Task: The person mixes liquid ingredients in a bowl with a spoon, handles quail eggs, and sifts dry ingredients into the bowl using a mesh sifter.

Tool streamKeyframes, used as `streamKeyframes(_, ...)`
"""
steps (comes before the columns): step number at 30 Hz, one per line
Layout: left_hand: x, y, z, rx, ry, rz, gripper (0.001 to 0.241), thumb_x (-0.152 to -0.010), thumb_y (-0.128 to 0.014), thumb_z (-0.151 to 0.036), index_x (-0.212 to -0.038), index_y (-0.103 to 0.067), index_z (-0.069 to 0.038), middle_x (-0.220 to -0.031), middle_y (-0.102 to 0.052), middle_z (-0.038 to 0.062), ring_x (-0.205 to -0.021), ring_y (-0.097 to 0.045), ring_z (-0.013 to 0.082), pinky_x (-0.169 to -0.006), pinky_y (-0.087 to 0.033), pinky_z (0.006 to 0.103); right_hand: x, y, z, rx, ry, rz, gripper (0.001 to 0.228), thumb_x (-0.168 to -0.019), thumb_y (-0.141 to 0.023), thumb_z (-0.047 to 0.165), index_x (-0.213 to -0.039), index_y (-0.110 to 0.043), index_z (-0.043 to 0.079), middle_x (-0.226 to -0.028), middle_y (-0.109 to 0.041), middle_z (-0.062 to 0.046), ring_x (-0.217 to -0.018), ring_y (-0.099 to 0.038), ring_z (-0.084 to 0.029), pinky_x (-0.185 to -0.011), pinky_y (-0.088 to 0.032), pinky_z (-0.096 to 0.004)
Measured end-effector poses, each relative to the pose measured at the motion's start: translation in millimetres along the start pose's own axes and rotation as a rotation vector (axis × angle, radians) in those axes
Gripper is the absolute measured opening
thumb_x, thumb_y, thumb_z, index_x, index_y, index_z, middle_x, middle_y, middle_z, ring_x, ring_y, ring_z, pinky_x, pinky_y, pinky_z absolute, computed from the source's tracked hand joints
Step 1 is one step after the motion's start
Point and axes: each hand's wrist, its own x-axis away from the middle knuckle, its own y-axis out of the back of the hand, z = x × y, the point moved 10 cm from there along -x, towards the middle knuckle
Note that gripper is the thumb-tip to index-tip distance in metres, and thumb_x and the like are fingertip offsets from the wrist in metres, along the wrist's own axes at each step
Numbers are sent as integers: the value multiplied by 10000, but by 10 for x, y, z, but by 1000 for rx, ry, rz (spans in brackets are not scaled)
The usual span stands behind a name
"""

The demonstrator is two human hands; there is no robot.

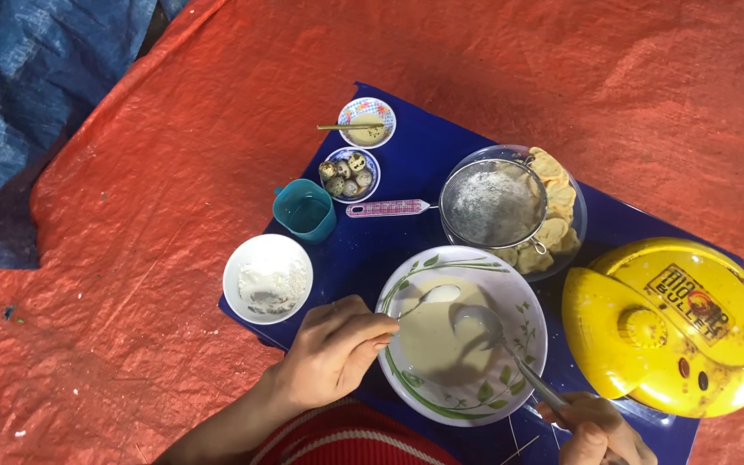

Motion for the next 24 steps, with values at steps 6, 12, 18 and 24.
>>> streamKeyframes(6,-9,66,93,-42,56,-102,183,-1048,-530,-123,-1073,-630,28,-897,-698,106,-634,-552,211,-585,-488,320,3,92,-853,274,66,243,213,-972,-549,145,-862,-728,173,-878,-781,40,-850,-746,-108,-773,-544,-272)
streamKeyframes(12,-3,-184,93,-4,-3,-43,154,-1050,-564,-107,-1113,-565,33,-868,-686,146,-645,-639,235,-546,-539,362,601,-553,-1161,358,512,1087,808,-922,-455,792,-1234,-696,87,-1090,-750,-167,-906,-787,-312,-524,-641,-527)
streamKeyframes(18,-83,-294,-87,16,-79,15,129,-1050,-542,-74,-1027,-566,51,-840,-655,144,-622,-611,285,-605,-522,400,253,-314,530,207,691,143,479,-882,-542,559,-803,-687,110,-708,-648,-41,-671,-709,-211,-660,-591,-346)
streamKeyframes(24,-12,-106,156,73,66,-45,138,-1037,-530,-82,-978,-591,27,-766,-640,112,-555,-591,177,-478,-490,296,-26,-228,216,-51,207,221,197,-917,-620,239,-814,-700,92,-770,-700,-30,-642,-674,-108,-663,-496,-202)
